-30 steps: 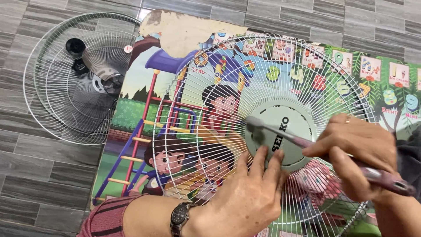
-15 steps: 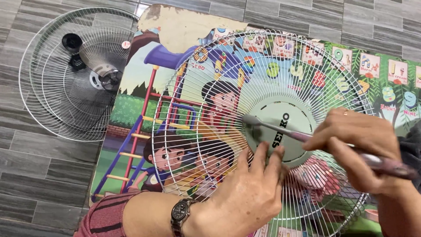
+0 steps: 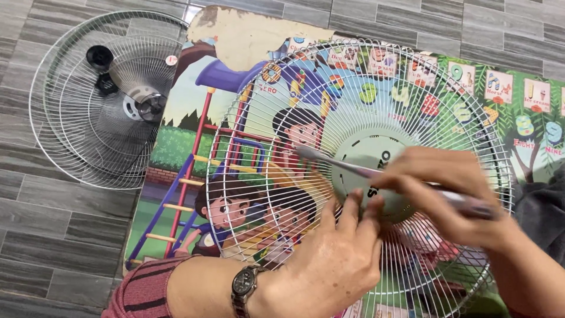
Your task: Cleaning the wire mesh cover of an electric fan using a small brush to remove dust
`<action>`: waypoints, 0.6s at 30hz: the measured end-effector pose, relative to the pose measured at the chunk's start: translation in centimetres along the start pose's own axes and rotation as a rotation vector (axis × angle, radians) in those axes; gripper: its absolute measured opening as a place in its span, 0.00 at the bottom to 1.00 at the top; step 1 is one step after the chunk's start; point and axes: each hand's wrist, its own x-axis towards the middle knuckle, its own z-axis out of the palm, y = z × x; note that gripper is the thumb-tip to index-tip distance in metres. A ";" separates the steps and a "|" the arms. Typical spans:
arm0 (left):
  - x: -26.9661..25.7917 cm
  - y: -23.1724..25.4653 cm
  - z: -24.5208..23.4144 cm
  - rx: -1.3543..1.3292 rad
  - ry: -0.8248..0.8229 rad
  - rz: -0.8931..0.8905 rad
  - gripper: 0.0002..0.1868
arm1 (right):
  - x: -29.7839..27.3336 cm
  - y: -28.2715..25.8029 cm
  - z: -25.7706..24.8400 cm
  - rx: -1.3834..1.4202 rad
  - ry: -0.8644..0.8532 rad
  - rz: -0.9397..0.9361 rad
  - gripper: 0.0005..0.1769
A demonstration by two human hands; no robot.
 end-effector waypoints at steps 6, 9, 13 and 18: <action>0.2 0.1 0.0 0.052 0.043 0.006 0.25 | -3.5 1.4 -2.2 0.087 0.157 0.142 0.17; 0.1 0.3 0.2 0.023 0.031 0.010 0.19 | -0.7 0.5 -0.2 0.140 0.030 0.102 0.18; -0.4 1.0 1.0 -0.024 -0.079 0.032 0.09 | 2.2 -1.1 1.9 0.173 -0.127 0.050 0.15; -0.7 1.4 1.7 0.019 0.077 0.025 0.16 | -1.7 1.3 -1.5 0.203 -0.012 0.076 0.16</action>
